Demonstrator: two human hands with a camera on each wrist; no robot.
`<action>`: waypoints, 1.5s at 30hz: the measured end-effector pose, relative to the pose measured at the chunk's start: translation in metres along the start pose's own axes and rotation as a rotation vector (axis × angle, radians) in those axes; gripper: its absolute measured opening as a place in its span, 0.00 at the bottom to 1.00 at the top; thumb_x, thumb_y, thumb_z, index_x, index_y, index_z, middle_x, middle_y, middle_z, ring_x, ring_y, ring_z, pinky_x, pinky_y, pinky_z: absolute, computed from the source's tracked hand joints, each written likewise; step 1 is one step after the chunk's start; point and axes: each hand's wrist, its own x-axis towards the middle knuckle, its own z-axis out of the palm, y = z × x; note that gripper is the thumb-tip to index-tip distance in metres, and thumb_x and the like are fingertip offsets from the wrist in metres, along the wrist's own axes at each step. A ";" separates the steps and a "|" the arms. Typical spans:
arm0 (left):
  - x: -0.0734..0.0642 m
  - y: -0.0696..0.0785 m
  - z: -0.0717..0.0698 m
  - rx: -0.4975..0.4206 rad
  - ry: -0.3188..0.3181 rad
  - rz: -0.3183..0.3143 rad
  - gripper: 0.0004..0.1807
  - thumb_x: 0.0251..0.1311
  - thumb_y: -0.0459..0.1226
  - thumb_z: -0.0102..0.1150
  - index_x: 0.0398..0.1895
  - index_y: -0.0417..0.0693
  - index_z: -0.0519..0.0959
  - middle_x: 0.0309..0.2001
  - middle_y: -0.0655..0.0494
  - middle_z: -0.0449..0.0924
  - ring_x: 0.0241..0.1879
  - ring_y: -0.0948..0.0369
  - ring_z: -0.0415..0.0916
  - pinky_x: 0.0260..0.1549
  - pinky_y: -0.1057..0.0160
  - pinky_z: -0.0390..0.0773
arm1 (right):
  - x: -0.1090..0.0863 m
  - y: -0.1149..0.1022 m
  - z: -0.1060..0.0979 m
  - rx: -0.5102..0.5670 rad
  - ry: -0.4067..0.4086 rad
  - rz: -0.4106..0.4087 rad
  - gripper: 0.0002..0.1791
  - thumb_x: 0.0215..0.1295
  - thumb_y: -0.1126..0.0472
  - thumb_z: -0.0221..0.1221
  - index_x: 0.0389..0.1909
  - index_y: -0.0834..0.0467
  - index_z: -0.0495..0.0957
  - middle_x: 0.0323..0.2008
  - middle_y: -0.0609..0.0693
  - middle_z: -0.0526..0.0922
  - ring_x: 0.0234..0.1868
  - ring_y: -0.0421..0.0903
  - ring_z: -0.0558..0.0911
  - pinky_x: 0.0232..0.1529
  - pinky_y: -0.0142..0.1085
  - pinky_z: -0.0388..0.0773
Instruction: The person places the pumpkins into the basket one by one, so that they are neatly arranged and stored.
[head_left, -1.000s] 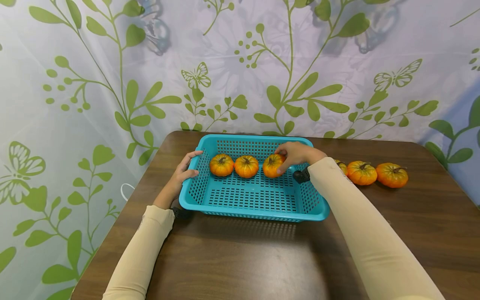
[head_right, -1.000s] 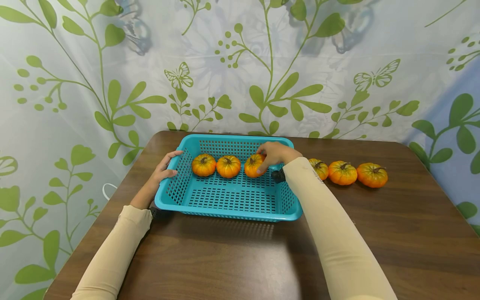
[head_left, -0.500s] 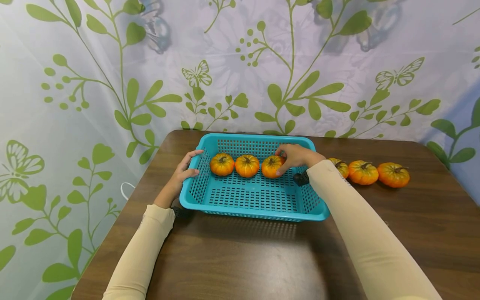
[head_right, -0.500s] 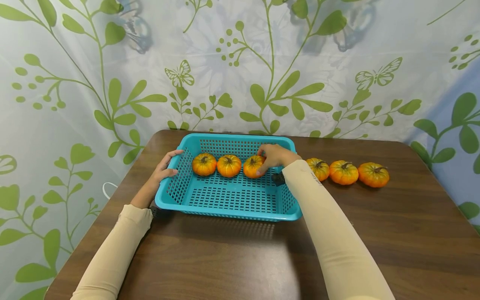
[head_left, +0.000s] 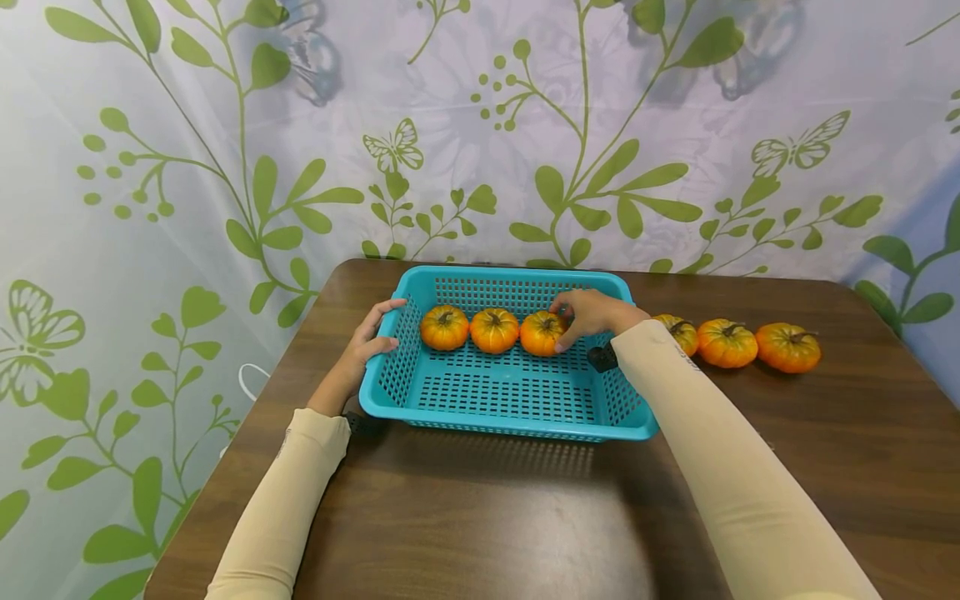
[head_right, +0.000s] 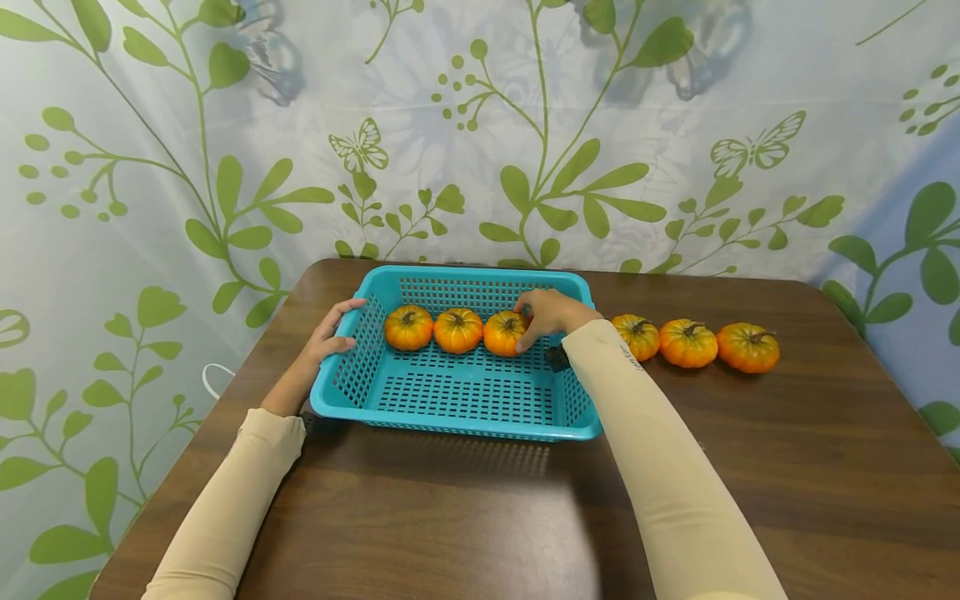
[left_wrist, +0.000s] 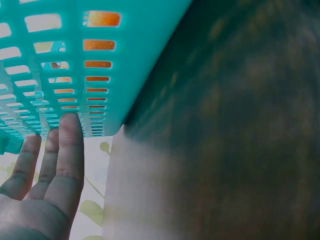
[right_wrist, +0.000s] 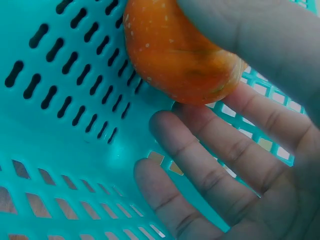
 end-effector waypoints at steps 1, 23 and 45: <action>0.000 0.000 0.000 0.001 0.001 0.000 0.40 0.64 0.32 0.47 0.82 0.37 0.57 0.81 0.33 0.55 0.69 0.36 0.64 0.54 0.62 0.79 | 0.000 0.000 0.000 0.002 0.002 -0.001 0.39 0.60 0.57 0.79 0.69 0.68 0.74 0.63 0.72 0.80 0.65 0.69 0.76 0.66 0.60 0.75; 0.002 0.000 0.000 0.003 -0.003 -0.003 0.40 0.64 0.32 0.47 0.82 0.37 0.57 0.80 0.33 0.56 0.67 0.37 0.65 0.53 0.61 0.79 | -0.002 -0.001 -0.001 0.021 0.003 0.028 0.40 0.62 0.58 0.78 0.72 0.66 0.73 0.65 0.71 0.80 0.70 0.70 0.72 0.68 0.62 0.72; 0.002 -0.001 -0.001 0.007 0.008 -0.011 0.40 0.64 0.33 0.48 0.82 0.38 0.57 0.81 0.34 0.56 0.69 0.37 0.65 0.54 0.61 0.79 | -0.033 -0.006 -0.009 0.173 0.090 -0.100 0.35 0.72 0.58 0.70 0.74 0.68 0.71 0.67 0.71 0.77 0.66 0.69 0.79 0.63 0.58 0.78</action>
